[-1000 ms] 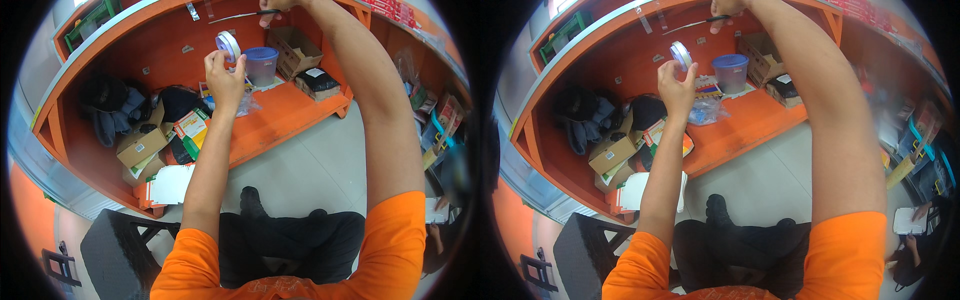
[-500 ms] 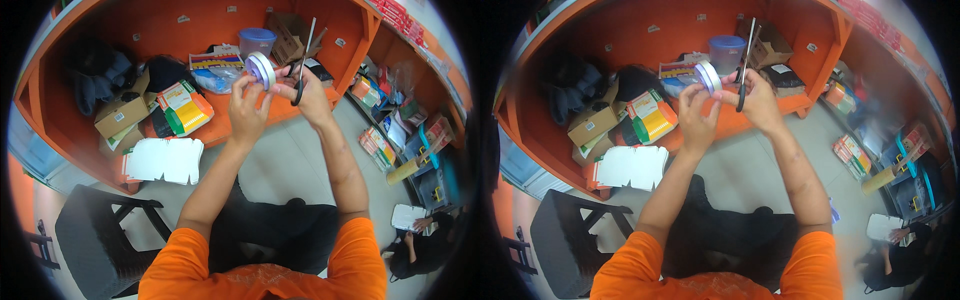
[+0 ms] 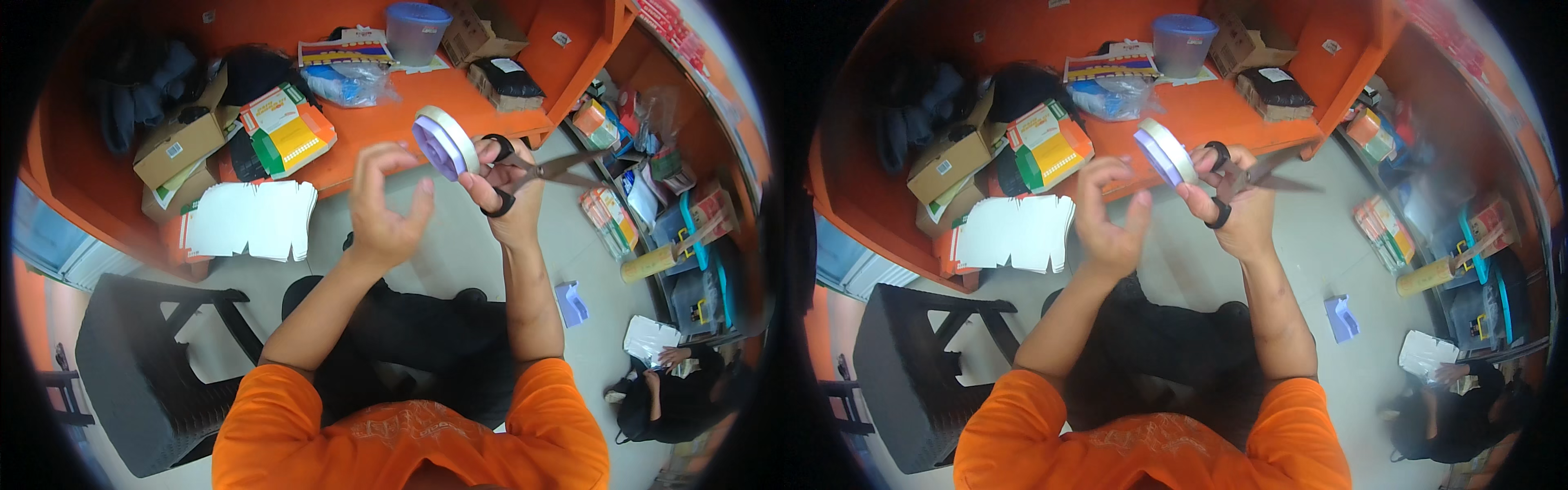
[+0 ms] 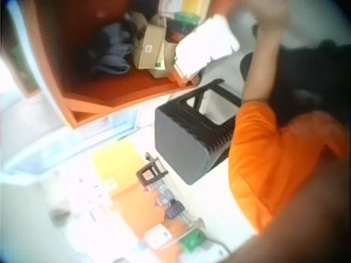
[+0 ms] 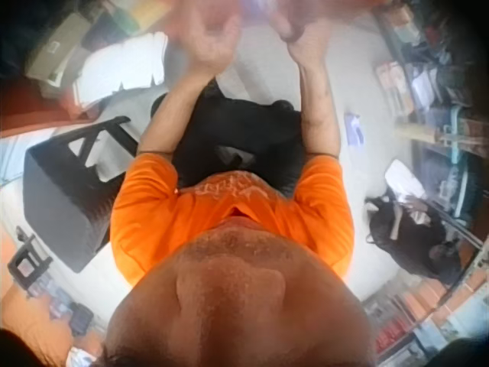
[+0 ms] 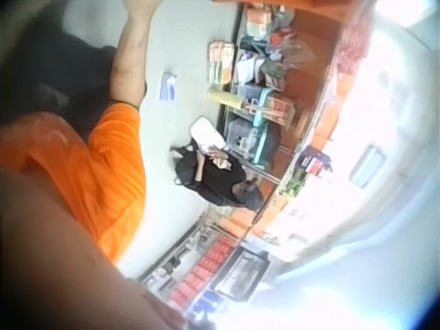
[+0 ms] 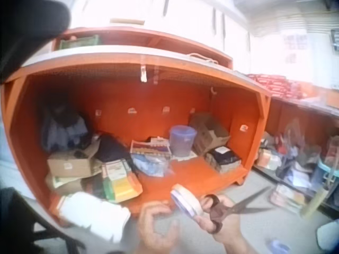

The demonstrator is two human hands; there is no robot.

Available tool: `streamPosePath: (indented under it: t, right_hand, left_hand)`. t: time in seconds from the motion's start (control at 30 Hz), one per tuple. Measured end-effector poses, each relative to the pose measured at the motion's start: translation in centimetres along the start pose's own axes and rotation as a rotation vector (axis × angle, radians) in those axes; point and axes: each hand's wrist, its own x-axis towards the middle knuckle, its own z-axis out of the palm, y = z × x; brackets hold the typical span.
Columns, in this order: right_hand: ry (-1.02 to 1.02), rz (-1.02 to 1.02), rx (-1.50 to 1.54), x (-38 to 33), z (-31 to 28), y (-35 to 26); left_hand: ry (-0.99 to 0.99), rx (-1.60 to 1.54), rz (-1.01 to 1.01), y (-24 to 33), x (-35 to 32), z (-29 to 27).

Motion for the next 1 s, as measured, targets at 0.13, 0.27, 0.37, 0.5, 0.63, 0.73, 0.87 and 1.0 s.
streamPosePath:
  t: [0.13, 0.27, 0.37, 0.5, 0.63, 0.73, 0.87, 1.0]
  right_hand:
    - [-0.118, -0.091, -0.057, -1.1, 0.4, -0.6]
    - [-0.118, -0.120, -0.162, -1.6, 0.7, -0.5]
    - [-0.143, -0.163, -0.253, -1.9, 0.4, -0.3]
    - [-0.138, -0.162, -0.366, -2.4, 0.3, -0.2]
    - [-0.136, -0.207, -0.514, -2.7, 0.5, 0.1]
    - [-0.128, -0.261, -0.524, -2.8, 0.6, 0.6]
    - [-0.116, -0.211, -0.627, -4.4, 0.3, 1.6]
    - [-0.073, -0.053, -0.655, -8.4, -0.3, 2.7]
  left_hand:
    - [-0.149, -0.193, -0.368, 2.3, 2.1, -1.9]
    - [-0.220, -0.162, -0.387, 4.2, 2.9, -3.2]
    - [-0.280, -0.084, -0.391, 4.5, 2.8, -3.6]
    - [-0.296, -0.017, -0.390, 4.7, 2.7, -3.7]
    - [-0.266, 0.006, -0.335, 3.8, 2.2, -3.3]
    - [-0.316, 0.021, -0.430, 3.5, 2.0, -3.6]
    - [-0.366, -0.004, -0.477, 2.7, -0.3, -3.5]
    - [-0.476, 0.054, -0.614, 2.8, -3.2, -3.8]
